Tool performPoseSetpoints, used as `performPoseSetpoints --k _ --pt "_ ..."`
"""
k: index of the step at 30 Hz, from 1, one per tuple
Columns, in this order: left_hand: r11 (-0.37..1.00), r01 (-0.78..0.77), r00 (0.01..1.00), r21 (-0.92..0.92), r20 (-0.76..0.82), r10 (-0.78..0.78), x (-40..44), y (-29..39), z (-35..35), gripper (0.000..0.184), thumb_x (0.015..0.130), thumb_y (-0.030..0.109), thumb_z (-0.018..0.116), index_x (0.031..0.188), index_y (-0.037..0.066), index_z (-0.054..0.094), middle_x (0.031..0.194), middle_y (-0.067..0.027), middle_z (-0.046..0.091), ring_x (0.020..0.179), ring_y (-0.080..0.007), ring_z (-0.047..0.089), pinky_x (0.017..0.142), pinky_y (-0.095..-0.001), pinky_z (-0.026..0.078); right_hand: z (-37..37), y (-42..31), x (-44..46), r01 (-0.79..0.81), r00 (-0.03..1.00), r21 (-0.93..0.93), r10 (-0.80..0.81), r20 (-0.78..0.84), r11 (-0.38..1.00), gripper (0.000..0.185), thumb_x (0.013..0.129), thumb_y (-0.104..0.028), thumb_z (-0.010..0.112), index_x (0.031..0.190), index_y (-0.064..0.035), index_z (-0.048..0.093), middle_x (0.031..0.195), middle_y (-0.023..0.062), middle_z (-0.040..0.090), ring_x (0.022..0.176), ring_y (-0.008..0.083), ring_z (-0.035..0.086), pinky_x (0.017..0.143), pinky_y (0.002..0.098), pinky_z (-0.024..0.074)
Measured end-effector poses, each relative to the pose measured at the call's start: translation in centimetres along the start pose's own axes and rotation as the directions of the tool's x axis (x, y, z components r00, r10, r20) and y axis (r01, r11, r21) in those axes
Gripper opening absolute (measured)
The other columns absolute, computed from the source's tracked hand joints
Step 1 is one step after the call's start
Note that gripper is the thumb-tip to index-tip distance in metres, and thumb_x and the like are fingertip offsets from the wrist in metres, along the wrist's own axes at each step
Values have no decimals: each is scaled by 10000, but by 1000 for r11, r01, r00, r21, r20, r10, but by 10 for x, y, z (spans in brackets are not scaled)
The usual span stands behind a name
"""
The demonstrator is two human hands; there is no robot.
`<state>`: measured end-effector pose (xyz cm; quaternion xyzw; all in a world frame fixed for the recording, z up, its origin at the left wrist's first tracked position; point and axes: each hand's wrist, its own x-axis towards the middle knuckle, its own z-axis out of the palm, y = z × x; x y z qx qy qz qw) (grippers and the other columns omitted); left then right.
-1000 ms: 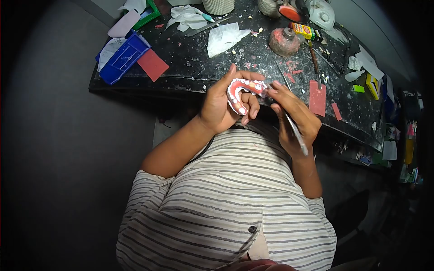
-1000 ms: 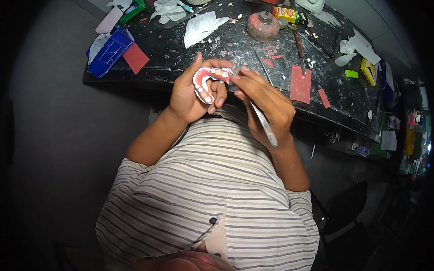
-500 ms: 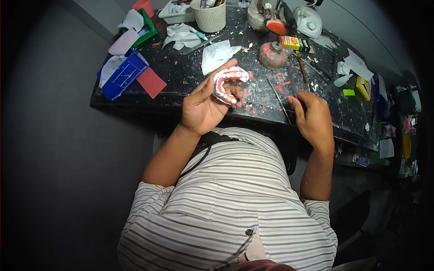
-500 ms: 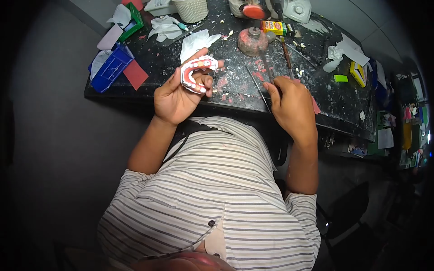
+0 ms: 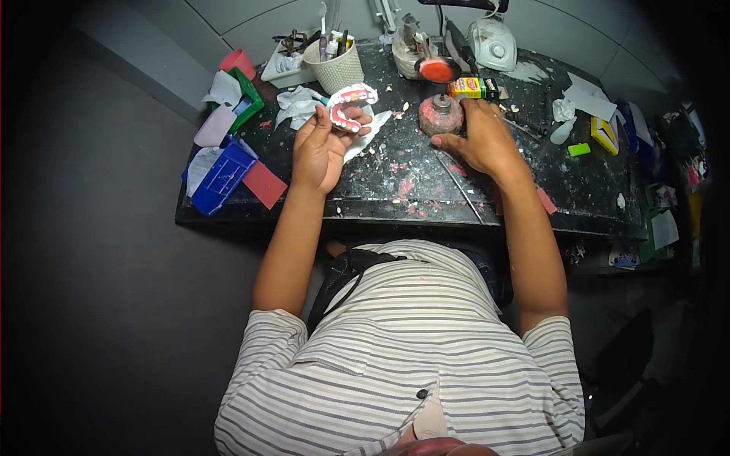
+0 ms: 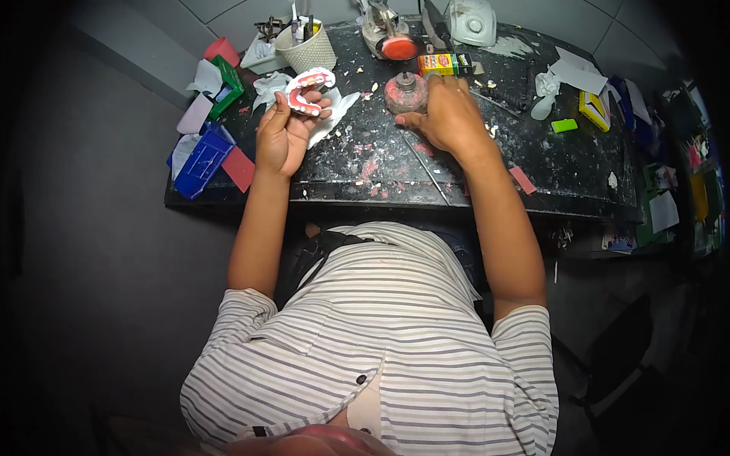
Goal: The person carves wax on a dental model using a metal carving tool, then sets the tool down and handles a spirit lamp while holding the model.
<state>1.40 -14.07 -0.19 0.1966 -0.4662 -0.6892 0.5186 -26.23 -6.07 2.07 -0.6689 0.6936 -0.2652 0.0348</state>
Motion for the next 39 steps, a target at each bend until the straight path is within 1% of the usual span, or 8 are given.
performPoseSetpoints --k 4,13,15,21,24,27,33,39 --pt "998 29 1000 51 -8 -29 22 10 3 473 1106 351 478 1297 -72 567 1252 -245 676 1148 -378 683 947 -476 571 2 -1 5 -73 996 19 71 59 997 865 755 -398 900 1411 38 543 1365 237 592 1298 406 528 1107 454 437" --pt "1000 12 998 27 59 -13 40 -9 -2 419 1117 254 456 1303 -112 542 1234 -278 664 1133 -398 686 1013 -506 573 -6 10 2 -22 994 106 10 109 994 934 703 -409 929 1420 40 532 1378 246 581 1319 411 520 1126 454 426" --pt "995 -10 998 101 60 4 36 -10 -1 407 1119 245 453 1288 -113 547 1222 -278 668 1131 -400 688 1017 -506 576 8 8 2 -6 1000 104 6 4 995 956 709 -436 922 1423 54 518 1388 263 577 1320 415 519 1127 457 424" --pt "985 -81 993 150 92 67 31 -17 0 328 1096 166 515 1259 -113 576 1201 -268 687 1119 -371 700 994 -489 595 19 2 6 -37 999 81 38 -21 996 923 691 -440 936 1350 73 544 1349 258 613 1300 406 551 1101 460 454" --pt "840 -266 963 473 100 249 26 -17 2 300 1065 102 589 1279 -107 614 1216 -196 695 1126 -234 679 1015 -348 530 11 2 4 -33 999 131 36 -24 991 886 687 -384 947 1331 76 550 1323 261 629 1281 396 573 1094 444 462" --pt "685 -411 907 601 200 369 18 -17 12 309 1058 78 595 1309 -101 609 1253 -163 678 1179 -210 640 1033 -320 491 4 -3 -3 -43 998 260 51 -24 965 845 675 -329 949 1319 54 558 1305 253 642 1241 387 609 1071 439 480" --pt "543 -479 869 690 284 406 10 -14 19 316 1026 53 620 1318 -67 645 1261 -171 659 1189 -217 632 1032 -324 489 -3 -15 -9 67 998 508 -52 -44 859 786 638 -284 954 1270 27 603 1190 233 697 1128 360 685 989 418 527" --pt "436 -534 827 724 340 449 11 -17 21 306 1012 71 644 1299 -30 676 1203 -159 685 1098 -215 664 950 -308 518 9 -18 -9 183 982 560 -124 -142 808 743 621 -283 962 1212 40 648 1114 224 725 1042 327 727 936 393 553"
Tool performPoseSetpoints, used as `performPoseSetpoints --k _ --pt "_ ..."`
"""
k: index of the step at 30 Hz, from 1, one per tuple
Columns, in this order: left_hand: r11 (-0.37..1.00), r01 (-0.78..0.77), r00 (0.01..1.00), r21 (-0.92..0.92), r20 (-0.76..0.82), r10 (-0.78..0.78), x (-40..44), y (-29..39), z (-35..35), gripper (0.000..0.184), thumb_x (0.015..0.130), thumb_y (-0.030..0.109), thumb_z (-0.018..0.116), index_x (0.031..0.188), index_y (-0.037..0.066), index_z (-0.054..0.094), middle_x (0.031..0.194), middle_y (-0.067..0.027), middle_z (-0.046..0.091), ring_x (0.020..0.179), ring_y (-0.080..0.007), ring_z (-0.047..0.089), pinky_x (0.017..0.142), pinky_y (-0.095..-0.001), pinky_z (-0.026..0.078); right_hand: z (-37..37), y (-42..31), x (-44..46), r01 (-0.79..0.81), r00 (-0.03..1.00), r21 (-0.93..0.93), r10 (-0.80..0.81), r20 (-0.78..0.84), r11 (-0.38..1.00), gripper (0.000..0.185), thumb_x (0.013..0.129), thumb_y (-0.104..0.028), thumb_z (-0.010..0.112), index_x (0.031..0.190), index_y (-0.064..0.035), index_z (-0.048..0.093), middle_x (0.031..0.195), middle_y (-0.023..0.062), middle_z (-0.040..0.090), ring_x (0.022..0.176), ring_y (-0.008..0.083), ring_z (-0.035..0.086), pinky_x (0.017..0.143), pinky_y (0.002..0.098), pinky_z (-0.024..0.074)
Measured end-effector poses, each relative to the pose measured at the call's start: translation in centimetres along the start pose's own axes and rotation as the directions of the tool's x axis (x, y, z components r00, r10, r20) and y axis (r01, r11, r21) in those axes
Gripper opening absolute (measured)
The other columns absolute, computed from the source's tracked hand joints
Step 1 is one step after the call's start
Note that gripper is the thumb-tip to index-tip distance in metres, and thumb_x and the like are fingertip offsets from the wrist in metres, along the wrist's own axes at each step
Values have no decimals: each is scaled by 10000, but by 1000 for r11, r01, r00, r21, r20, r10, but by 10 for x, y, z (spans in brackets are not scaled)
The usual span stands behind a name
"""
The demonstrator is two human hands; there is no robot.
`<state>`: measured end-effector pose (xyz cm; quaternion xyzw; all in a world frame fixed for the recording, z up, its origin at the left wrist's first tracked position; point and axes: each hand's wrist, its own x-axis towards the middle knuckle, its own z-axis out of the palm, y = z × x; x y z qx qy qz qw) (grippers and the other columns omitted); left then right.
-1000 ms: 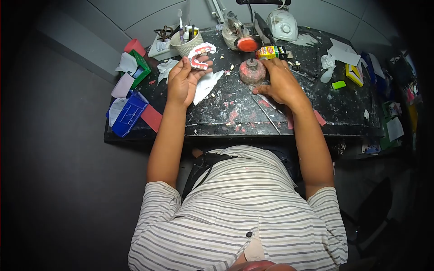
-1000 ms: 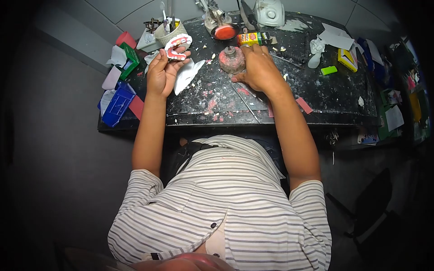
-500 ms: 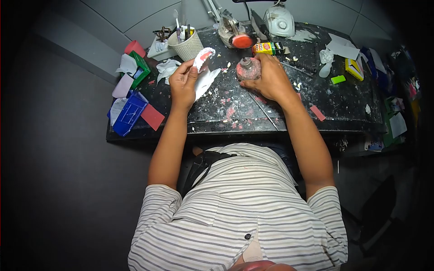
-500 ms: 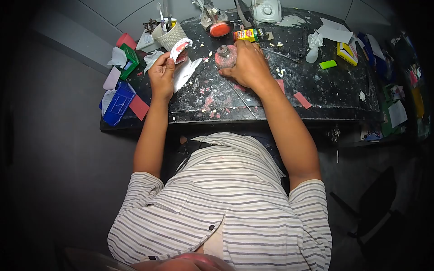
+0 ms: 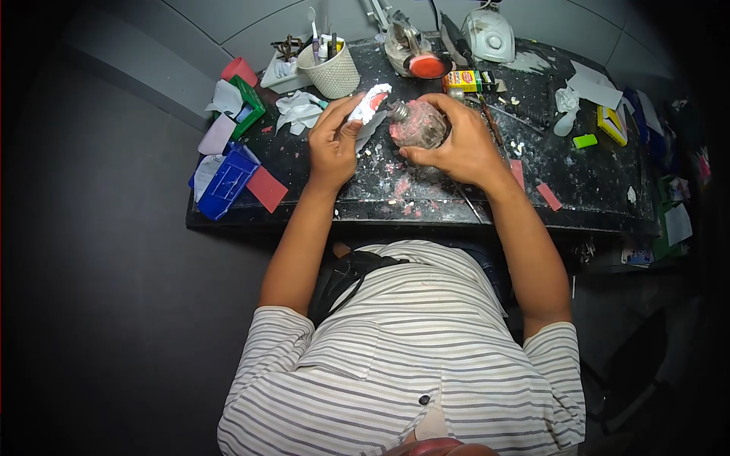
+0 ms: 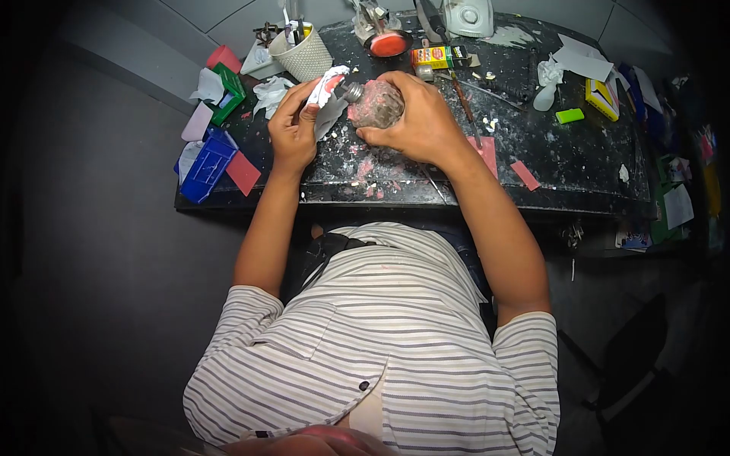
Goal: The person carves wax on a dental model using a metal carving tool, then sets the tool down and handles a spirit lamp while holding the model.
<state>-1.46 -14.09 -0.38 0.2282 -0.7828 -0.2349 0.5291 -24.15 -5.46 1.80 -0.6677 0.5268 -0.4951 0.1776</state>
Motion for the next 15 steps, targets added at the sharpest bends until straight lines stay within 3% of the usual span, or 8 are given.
performPoseSetpoints --k 15 --pt "1000 9 1000 -8 -16 -10 -1 3 1 303 1014 91 649 1291 -26 683 1185 -151 687 1047 -196 661 916 -294 516 2 1 0 -59 998 -11 59 -3 998 757 613 -323 962 1191 64 661 1088 233 737 1019 313 740 928 390 564"
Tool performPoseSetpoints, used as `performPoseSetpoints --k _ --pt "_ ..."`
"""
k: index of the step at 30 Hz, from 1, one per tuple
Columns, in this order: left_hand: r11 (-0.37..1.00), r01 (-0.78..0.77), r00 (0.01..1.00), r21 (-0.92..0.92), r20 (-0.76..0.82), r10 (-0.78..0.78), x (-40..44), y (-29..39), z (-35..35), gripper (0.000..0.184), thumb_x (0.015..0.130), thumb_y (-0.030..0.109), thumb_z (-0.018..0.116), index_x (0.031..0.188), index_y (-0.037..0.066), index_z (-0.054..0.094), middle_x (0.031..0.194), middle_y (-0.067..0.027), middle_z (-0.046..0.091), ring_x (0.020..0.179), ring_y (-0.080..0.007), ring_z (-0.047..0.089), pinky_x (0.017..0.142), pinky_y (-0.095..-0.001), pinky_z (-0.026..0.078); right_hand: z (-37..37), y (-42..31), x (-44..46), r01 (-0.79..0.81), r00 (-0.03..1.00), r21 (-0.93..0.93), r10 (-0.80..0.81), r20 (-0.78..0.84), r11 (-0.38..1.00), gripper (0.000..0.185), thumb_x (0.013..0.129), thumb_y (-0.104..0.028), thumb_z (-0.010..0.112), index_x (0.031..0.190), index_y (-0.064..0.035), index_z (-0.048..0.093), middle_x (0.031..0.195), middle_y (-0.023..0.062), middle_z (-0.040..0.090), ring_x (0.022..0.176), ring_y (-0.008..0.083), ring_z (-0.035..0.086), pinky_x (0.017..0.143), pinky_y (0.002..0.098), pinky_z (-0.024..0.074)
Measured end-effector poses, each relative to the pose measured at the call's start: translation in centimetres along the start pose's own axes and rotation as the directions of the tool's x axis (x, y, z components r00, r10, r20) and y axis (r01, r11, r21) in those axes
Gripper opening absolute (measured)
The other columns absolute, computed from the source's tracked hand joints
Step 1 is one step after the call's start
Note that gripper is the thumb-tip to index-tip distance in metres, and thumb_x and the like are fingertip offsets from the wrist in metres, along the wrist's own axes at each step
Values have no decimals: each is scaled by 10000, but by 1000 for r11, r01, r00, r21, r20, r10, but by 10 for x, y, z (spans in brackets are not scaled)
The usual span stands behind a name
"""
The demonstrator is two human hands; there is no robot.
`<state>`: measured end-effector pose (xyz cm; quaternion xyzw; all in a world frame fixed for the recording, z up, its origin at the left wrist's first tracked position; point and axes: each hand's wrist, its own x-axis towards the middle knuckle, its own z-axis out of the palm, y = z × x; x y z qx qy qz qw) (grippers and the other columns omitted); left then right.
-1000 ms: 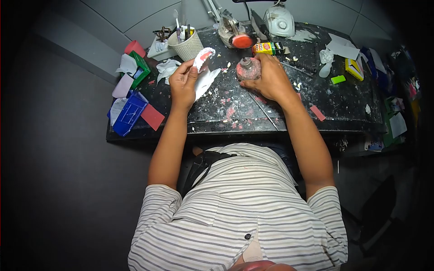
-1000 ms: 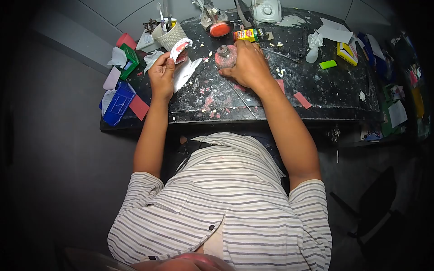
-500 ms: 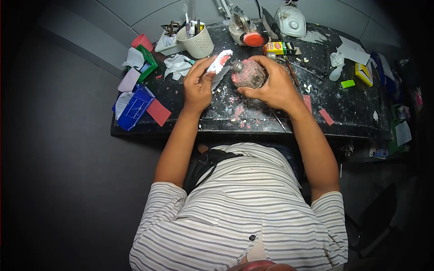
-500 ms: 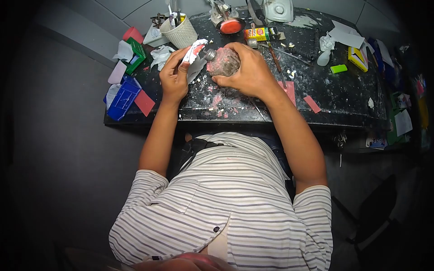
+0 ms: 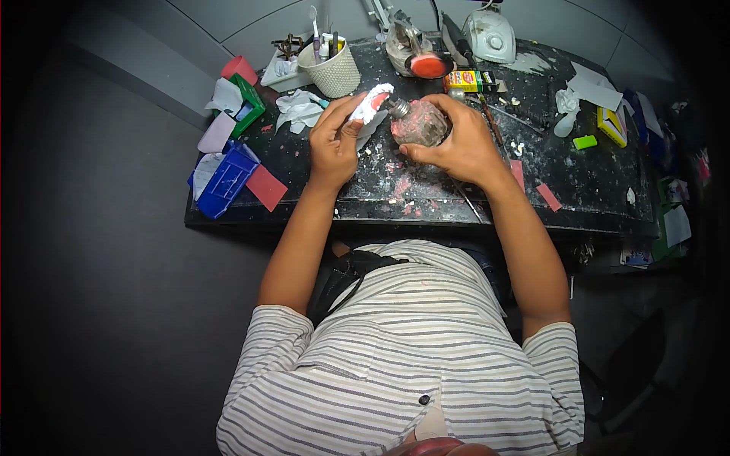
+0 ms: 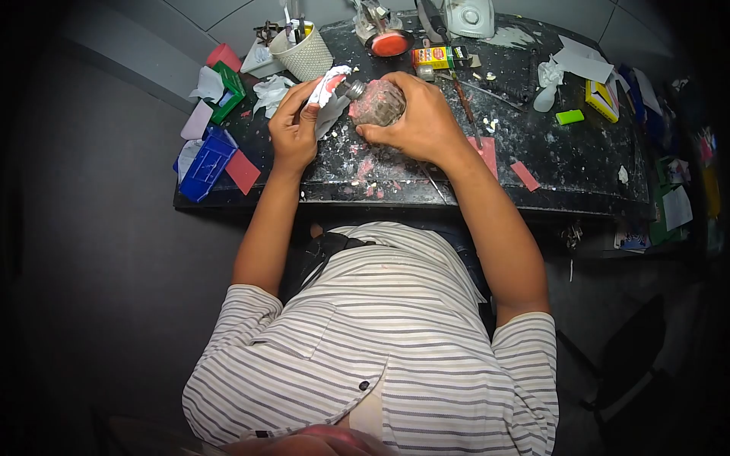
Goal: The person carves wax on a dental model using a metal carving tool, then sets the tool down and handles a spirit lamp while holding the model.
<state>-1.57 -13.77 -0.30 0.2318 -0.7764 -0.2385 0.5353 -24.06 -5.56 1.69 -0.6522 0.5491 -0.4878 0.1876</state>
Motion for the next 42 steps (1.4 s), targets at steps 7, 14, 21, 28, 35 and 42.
performPoseSetpoints --k 7,14,21,28,35,42 --pt "999 -28 1000 28 -3 29 1 -4 0 294 1020 100 639 1279 -30 688 1168 -160 697 1043 -221 670 925 -312 514 -3 -6 1 -17 998 7 17 60 1000 747 613 -332 960 1176 63 668 1065 229 741 994 307 746 915 383 567" --pt "999 -21 1000 35 -8 21 1 -2 -1 285 1018 85 634 1270 -35 689 1169 -162 700 1060 -229 672 934 -319 514 -4 -5 0 -29 999 -6 29 13 1000 754 619 -352 958 1177 67 671 1072 231 746 995 307 749 914 387 570" --pt "1000 -19 1000 17 -10 19 0 -5 -1 284 1018 76 631 1272 -36 688 1166 -163 698 1059 -226 671 931 -317 515 -3 -3 1 -43 999 -19 43 20 999 777 615 -377 960 1177 73 669 1071 238 746 998 315 748 915 394 570" --pt "1000 4 1000 -6 -19 -4 -1 -1 1 292 996 36 652 1278 -35 685 1166 -152 688 1035 -198 665 901 -289 520 -3 -5 0 -22 998 -1 22 61 1000 766 613 -371 959 1173 67 674 1066 241 743 997 315 748 912 396 568" --pt "999 -21 1000 31 -9 21 0 -3 0 289 987 39 663 1267 -27 693 1155 -151 691 1013 -199 666 888 -294 520 -2 -5 0 -16 996 19 14 93 1000 754 607 -364 960 1168 54 680 1054 229 745 988 308 747 911 388 566" --pt "998 -40 999 53 -9 41 0 -3 1 286 977 66 681 1247 -24 704 1135 -164 701 1017 -236 679 910 -318 519 -3 -4 0 -29 996 47 25 83 998 761 608 -369 959 1171 62 682 1050 227 747 979 306 748 903 389 569"
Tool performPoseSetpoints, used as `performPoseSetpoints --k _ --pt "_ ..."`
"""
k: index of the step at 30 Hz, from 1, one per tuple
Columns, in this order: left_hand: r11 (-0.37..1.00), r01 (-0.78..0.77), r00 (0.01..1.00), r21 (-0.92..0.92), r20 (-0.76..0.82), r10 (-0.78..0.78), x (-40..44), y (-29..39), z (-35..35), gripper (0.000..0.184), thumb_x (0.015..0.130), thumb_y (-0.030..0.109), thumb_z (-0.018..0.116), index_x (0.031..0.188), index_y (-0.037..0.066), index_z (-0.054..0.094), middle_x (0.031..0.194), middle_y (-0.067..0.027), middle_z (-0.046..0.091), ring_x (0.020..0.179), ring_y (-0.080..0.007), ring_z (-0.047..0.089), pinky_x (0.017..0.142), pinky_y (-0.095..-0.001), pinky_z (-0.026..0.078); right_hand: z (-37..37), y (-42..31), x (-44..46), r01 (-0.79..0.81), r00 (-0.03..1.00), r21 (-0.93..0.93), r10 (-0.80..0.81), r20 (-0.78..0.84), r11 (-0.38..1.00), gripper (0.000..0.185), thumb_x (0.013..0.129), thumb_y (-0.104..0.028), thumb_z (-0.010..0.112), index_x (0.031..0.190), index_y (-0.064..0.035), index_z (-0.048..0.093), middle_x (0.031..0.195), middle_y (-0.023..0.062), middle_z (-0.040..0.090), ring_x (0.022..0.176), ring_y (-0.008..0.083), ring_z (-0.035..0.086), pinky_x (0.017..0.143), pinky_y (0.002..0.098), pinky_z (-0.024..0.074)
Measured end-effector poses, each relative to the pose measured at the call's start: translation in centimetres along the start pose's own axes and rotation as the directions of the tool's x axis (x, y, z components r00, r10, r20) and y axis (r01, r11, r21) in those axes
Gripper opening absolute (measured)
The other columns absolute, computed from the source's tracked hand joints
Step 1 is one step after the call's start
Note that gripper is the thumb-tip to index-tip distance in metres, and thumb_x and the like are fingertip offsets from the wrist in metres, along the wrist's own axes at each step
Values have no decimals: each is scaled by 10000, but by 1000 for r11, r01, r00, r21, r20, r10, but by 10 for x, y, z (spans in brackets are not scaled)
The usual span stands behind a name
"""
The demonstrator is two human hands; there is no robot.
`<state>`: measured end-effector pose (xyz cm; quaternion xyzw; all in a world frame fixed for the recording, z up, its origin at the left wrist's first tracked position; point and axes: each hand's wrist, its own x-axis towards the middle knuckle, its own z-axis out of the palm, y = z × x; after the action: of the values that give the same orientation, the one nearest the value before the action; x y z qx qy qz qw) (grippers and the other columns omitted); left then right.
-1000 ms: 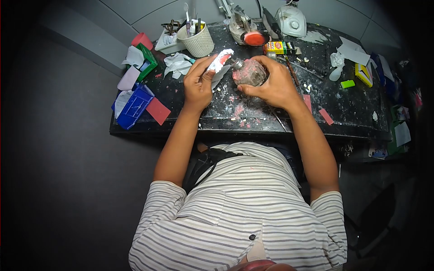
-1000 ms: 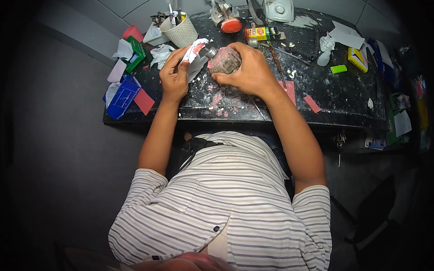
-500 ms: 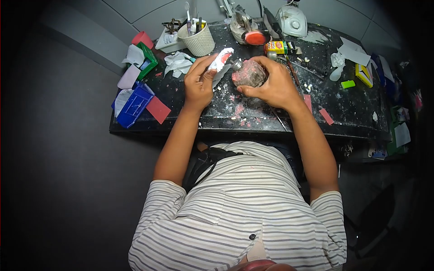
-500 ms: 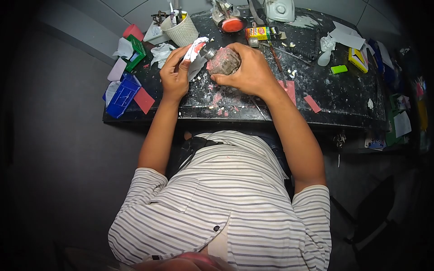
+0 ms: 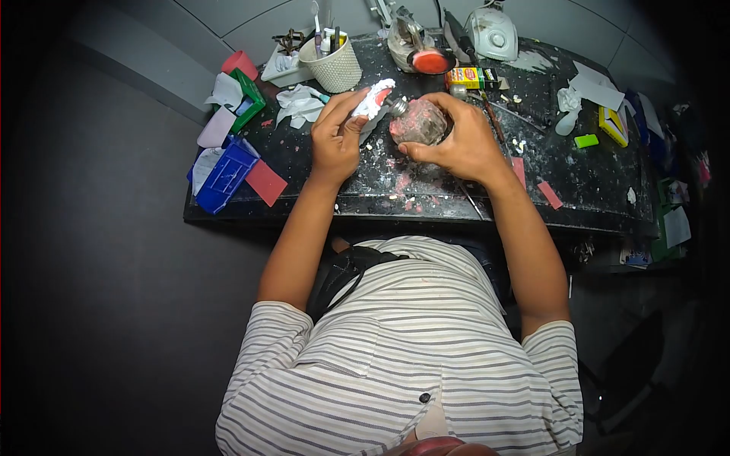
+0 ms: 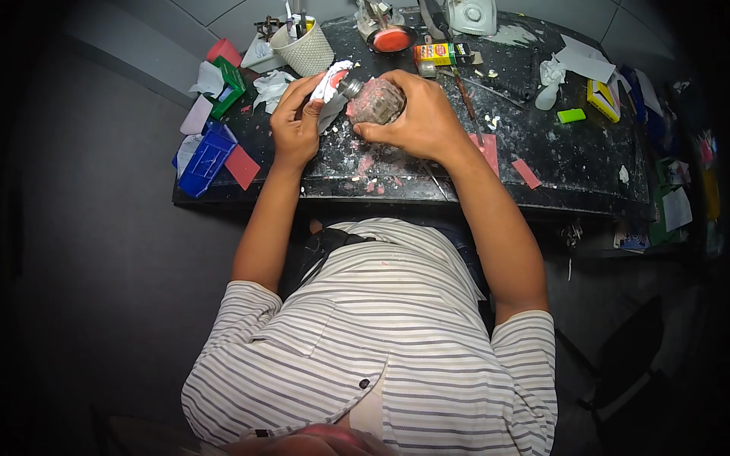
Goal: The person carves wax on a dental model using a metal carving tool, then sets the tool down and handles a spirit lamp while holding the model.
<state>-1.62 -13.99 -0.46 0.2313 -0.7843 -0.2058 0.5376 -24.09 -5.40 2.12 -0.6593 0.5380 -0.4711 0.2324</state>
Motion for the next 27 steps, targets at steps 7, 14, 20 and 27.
performPoseSetpoints --k 7,14,20,27 --pt "1000 13 1000 -21 -5 -14 0 1 1 298 962 52 696 1250 -23 704 1138 -160 699 1031 -237 677 920 -320 518 1 -2 -1 18 1000 -28 -17 26 999 769 608 -370 958 1179 64 679 1055 229 745 982 307 747 905 387 570" --pt "1000 4 1000 -4 -5 -4 -1 -1 2 307 943 45 714 1245 -17 708 1158 -162 704 1066 -255 685 952 -335 520 -1 -3 -1 2 1000 -7 -2 29 1000 732 620 -346 967 1169 43 681 1040 188 745 963 258 733 895 362 559" --pt "1000 -2 1000 8 -2 2 0 2 2 314 933 47 726 1239 -19 709 1170 -170 704 1081 -273 685 969 -346 518 2 0 0 10 1000 2 -10 16 1000 750 604 -385 959 1147 60 693 1031 216 751 954 294 751 883 386 575" --pt "1000 -19 1000 8 3 19 0 0 2 332 914 42 741 1238 -21 710 1179 -180 700 1092 -285 682 978 -355 513 1 0 -1 21 1000 8 -22 22 1000 741 610 -395 956 1132 64 697 1021 212 752 937 290 752 874 386 576"
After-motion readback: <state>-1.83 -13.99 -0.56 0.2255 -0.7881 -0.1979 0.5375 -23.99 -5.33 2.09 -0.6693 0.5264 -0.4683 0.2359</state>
